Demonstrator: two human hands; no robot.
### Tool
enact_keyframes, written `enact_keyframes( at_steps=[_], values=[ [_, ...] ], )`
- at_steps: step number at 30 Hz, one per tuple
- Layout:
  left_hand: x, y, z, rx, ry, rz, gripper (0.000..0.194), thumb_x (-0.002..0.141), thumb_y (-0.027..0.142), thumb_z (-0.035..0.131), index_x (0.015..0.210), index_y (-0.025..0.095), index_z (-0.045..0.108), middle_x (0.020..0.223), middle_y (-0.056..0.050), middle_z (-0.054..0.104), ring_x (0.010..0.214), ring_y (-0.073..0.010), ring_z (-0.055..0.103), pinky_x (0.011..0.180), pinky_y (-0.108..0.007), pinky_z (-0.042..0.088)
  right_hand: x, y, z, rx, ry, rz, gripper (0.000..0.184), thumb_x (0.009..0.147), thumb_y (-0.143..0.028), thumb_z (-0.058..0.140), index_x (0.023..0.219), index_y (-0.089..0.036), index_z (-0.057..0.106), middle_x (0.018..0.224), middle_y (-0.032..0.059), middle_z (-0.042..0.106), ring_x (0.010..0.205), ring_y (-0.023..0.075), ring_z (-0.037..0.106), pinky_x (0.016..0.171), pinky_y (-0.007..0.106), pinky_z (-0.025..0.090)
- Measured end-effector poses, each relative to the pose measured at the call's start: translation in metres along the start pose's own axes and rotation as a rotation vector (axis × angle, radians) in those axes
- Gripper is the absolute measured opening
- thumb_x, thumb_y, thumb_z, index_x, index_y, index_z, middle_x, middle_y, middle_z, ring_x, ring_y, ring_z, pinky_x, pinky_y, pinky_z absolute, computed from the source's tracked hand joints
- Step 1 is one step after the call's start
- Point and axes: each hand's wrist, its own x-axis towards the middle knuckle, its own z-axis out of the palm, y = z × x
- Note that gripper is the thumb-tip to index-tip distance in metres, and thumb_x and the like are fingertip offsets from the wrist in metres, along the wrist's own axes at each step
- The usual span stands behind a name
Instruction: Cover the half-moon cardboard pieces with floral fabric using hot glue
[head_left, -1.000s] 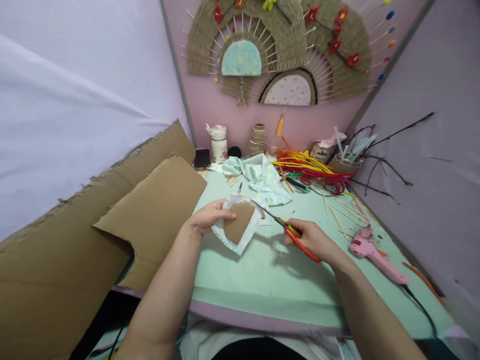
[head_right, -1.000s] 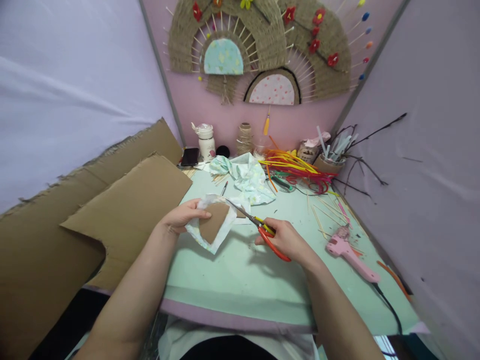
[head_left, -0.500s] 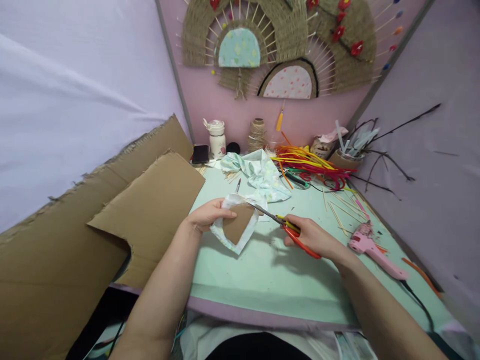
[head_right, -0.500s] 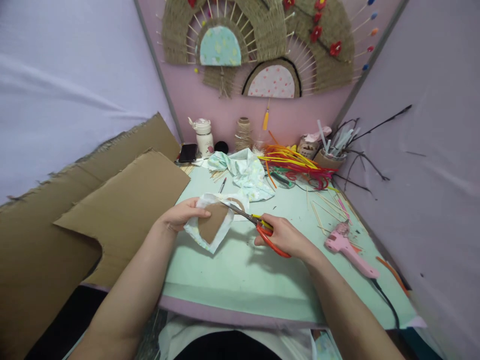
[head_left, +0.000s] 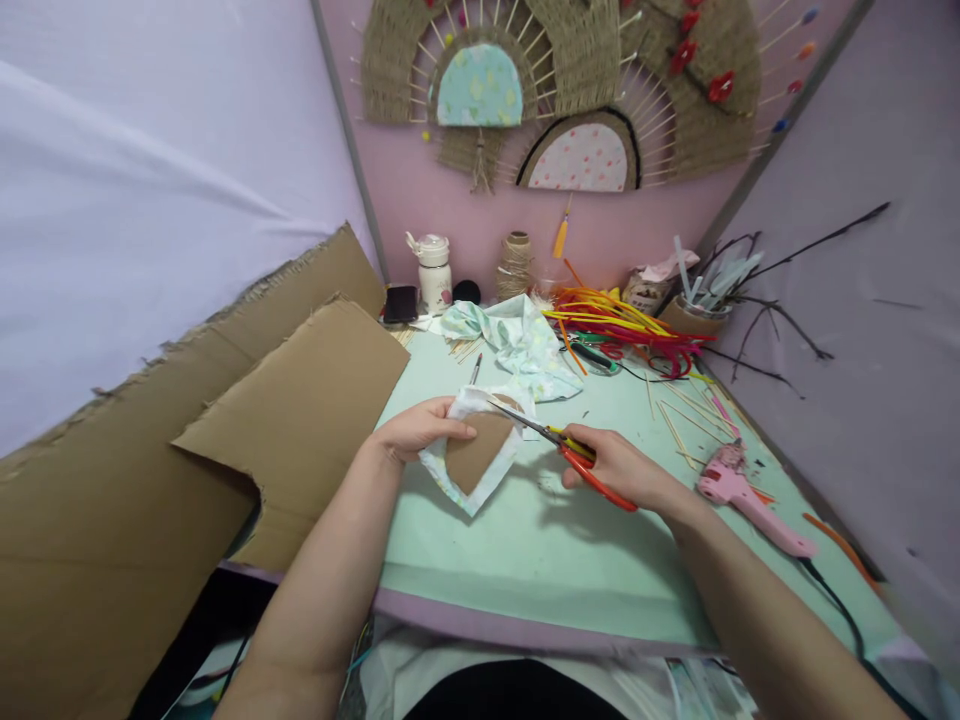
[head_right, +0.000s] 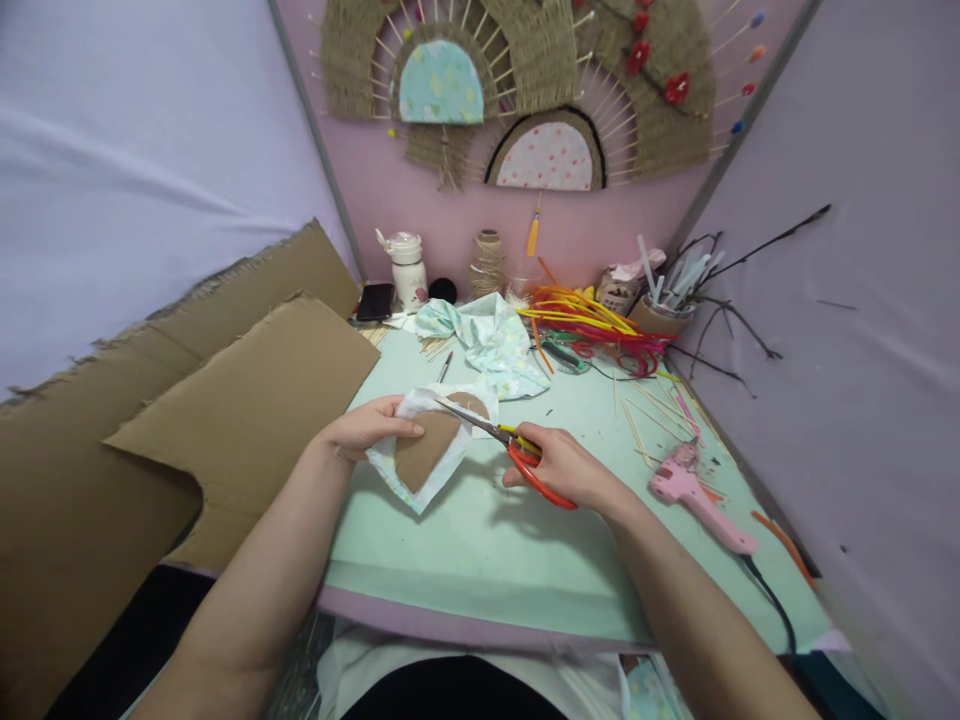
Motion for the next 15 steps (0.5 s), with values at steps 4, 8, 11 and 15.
enact_keyframes(
  at_steps=[4,8,11,15],
  values=[
    [-0.001,0.001,0.001,0.012,-0.001,-0.005,0.032,0.061,0.017,0.078,0.092,0.015,0.070,0.084,-0.007,0.074,0.067,-0.0176,0.067,0.062,-0.025,0.052,-0.001,0.006,0.002,0.005,0.031,-0.001,0.026,0.068,-0.034,0.065,0.064,-0.021,0.043,0.058,-0.0073,0.042,0.056,0.0106,0.038,0.051,0.021,0.027],
    [0.000,0.001,0.001,0.013,-0.023,-0.007,0.032,0.061,0.018,0.078,0.092,0.015,0.071,0.088,-0.009,0.074,0.071,-0.0188,0.068,0.065,-0.026,0.051,-0.002,0.011,0.003,-0.018,0.052,0.002,0.029,0.067,-0.038,0.067,0.063,-0.020,0.044,0.057,-0.0076,0.040,0.056,0.0102,0.036,0.051,0.021,0.027],
    [0.000,0.000,0.000,0.024,-0.024,-0.004,0.033,0.061,0.019,0.078,0.093,0.015,0.071,0.089,-0.009,0.074,0.071,-0.0187,0.068,0.065,-0.027,0.051,-0.002,0.013,0.004,-0.006,0.053,0.008,0.027,0.068,-0.039,0.066,0.065,-0.020,0.048,0.057,-0.0073,0.041,0.056,0.0103,0.037,0.051,0.021,0.028],
    [0.000,0.000,-0.001,0.021,-0.025,-0.004,0.033,0.061,0.019,0.078,0.092,0.015,0.070,0.089,-0.008,0.074,0.072,-0.0182,0.068,0.065,-0.026,0.051,-0.002,0.017,0.004,-0.011,0.069,-0.003,0.026,0.069,-0.040,0.063,0.062,-0.019,0.051,0.055,-0.0062,0.044,0.055,0.0108,0.039,0.050,0.021,0.029]
  ],
)
